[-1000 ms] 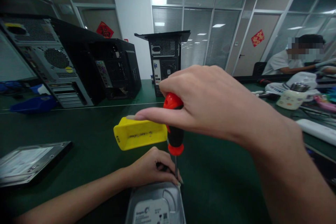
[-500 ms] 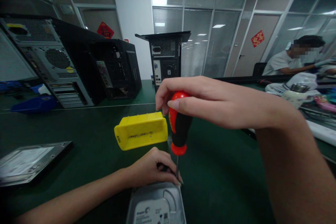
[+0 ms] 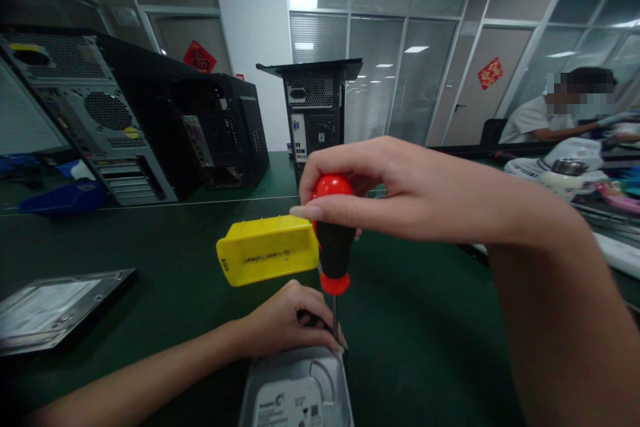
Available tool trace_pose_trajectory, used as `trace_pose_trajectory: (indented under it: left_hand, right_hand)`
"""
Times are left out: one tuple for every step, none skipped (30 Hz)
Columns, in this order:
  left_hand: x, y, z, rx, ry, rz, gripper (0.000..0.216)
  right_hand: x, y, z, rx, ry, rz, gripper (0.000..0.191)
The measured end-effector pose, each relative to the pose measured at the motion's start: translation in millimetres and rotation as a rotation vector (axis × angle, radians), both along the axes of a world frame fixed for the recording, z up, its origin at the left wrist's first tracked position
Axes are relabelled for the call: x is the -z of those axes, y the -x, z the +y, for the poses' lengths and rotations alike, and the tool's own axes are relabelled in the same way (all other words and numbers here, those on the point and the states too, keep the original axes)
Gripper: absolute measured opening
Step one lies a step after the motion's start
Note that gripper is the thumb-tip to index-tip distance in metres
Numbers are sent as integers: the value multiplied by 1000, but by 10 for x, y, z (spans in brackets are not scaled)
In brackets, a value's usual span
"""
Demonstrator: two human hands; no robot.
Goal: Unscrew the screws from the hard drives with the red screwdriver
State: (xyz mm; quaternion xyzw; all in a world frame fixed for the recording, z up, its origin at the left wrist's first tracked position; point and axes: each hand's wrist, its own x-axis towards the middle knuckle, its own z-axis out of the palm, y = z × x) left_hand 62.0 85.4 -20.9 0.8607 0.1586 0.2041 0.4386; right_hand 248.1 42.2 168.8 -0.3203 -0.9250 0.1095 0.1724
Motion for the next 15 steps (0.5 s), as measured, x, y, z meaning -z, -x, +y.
trace_pose_trajectory:
  left_hand:
    - [3, 0, 0, 0, 0, -1, 13]
    - [7, 0, 2, 0, -1, -2, 13]
    - [11, 0, 3, 0, -2, -5, 13]
    - [15, 1, 5, 1, -7, -7, 14]
    - [19, 2, 8, 3, -14, -8, 14]
    - [23, 4, 11, 6, -23, -7, 15]
    - [25, 6, 14, 10, -31, -5, 15]
    - [26, 8, 16, 13, -35, -1, 15]
    - [26, 10, 18, 11, -35, 2, 15]
    - [25, 11, 18, 9, -31, 7, 15]
    - [24, 12, 18, 5, -25, 9, 15]
    - [23, 12, 17, 1, -18, 11, 14]
    - [23, 11, 15, -2, -13, 12, 14]
    - [22, 10, 13, -2, -9, 11, 14]
    - [21, 8, 11, 0, -5, 10, 14]
  right_hand:
    - [1, -1, 1, 6, -7, -5, 16]
    - [0, -2, 0, 11, -11, -8, 17]
    - [-1, -3, -3, 15, -19, -10, 18]
    - [-4, -4, -8, 19, -31, -9, 19]
    - [-7, -3, -14, 16, -49, -7, 20]
    - [-9, -1, -20, 6, -61, -11, 20]
    - [-11, 4, -26, -9, -69, -16, 20]
    - [-12, 11, -31, -25, -74, -19, 20]
    - [-11, 20, -34, -36, -75, -20, 19]
    - [-9, 28, -38, -46, -72, -19, 18]
    - [-7, 35, -42, -53, -70, -12, 17]
    - [-5, 36, -48, -54, -71, -6, 16]
    - [-4, 32, -55, -50, -73, -6, 16]
    - [-3, 19, -64, -40, -75, -10, 16]
    - [-3, -1, -73, -28, -80, -14, 17]
